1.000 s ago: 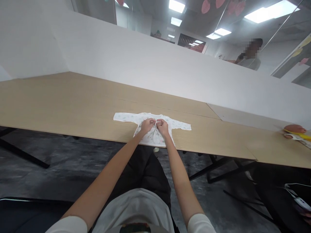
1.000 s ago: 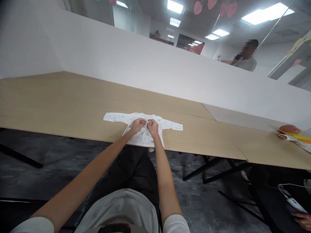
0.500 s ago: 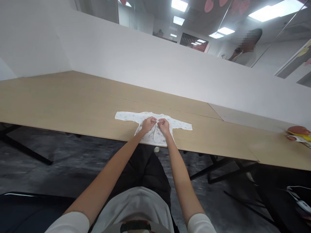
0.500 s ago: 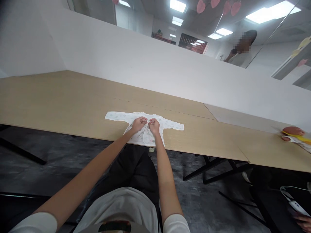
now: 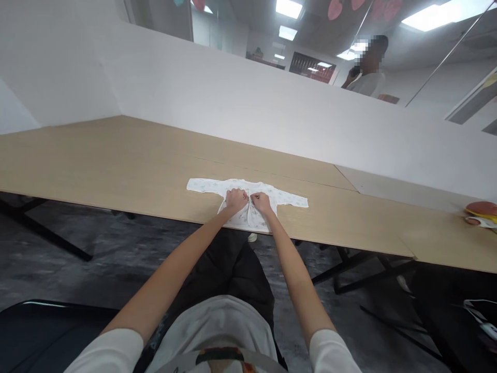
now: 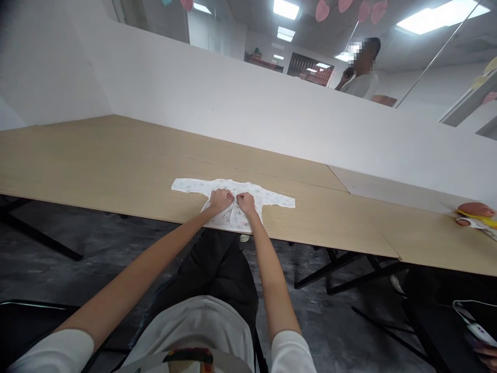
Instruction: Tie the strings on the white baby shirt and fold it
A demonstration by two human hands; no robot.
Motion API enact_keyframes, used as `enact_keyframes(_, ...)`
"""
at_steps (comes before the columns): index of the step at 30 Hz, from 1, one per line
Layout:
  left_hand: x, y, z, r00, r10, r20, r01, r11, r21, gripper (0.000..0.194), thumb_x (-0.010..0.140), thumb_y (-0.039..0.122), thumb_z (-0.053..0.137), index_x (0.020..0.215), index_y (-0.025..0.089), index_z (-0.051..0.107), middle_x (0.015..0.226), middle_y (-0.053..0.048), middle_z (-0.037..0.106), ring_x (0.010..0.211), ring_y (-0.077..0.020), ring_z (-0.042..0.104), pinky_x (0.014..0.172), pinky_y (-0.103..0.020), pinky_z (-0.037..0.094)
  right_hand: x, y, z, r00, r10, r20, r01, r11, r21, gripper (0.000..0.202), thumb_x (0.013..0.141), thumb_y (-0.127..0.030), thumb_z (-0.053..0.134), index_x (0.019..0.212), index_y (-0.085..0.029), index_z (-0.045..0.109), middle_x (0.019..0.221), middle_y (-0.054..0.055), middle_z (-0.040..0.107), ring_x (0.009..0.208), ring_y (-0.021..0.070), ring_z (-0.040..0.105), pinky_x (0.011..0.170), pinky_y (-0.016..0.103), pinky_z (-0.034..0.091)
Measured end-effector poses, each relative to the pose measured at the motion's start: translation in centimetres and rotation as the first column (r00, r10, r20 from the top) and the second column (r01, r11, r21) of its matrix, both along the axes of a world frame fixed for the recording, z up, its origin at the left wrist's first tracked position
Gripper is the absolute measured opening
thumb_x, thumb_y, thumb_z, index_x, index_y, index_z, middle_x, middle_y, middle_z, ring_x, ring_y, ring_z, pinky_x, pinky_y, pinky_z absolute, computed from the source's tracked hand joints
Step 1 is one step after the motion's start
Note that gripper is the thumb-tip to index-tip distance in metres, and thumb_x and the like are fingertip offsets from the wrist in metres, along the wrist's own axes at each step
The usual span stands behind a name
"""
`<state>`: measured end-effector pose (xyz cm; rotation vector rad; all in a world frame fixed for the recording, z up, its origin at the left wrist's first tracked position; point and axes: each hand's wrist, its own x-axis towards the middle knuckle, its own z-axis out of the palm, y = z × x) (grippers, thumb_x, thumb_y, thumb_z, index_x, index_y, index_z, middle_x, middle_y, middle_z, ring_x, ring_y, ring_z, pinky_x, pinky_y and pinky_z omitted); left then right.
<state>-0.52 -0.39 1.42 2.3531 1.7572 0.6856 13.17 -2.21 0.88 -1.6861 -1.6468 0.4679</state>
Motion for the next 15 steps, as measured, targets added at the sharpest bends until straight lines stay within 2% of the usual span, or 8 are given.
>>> enact_keyframes(3,-1.3,-0.2,-0.1,0.992,-0.127,0.020,0.128,0.990,-0.058,0.029,0.085,0.025,0.052,0.093,0.019,0.080,0.102,-0.013,0.076,0.103,-0.0295,0.067,0.093,-0.039,0.047,0.1,-1.2,0.4,1.000,0.013,0.001,-0.013,1.000,-0.019,0.022,0.080,-0.025,0.053,0.074,-0.015,0.072,0.068,0.002,0.067,0.073,0.0175,0.062,0.073,0.025,0.046)
enact_keyframes(7,-2.4,-0.4,-0.9,0.924,-0.358,0.136,0.371,0.925,-0.084,0.033,0.083,0.020,0.053,0.102,0.023,0.079,0.111,-0.006,0.075,0.106,-0.0226,0.067,0.095,-0.031,0.047,-0.5,-3.6,-0.3,1.000,-0.012,-0.024,0.011,1.000,-0.011,0.027,0.079,-0.029,0.062,0.100,-0.017,0.072,0.074,0.003,0.069,0.073,0.0179,0.062,0.076,0.028,0.048)
enact_keyframes(11,-2.5,-0.7,-1.6,0.896,-0.412,0.164,0.420,0.907,-0.017,0.025,0.084,0.027,0.058,0.097,0.024,0.080,0.107,-0.006,0.076,0.105,-0.0238,0.065,0.101,-0.036,0.044,-1.0,-4.9,-1.0,0.988,-0.052,-0.147,0.059,0.997,0.041,0.032,0.073,-0.021,0.057,0.102,-0.017,0.071,0.077,0.002,0.070,0.076,0.0186,0.064,0.078,0.029,0.050)
enact_keyframes(15,-2.4,-1.0,-1.7,0.853,-0.466,0.237,0.475,0.880,0.019,0.022,0.083,0.034,0.062,0.090,0.022,0.079,0.099,-0.006,0.077,0.100,-0.0249,0.066,0.101,-0.039,0.044,-0.7,-5.0,-1.0,0.949,-0.092,-0.301,0.112,0.993,0.050,0.038,0.068,-0.019,0.052,0.101,-0.016,0.070,0.078,0.002,0.070,0.073,0.0180,0.065,0.078,0.030,0.052)
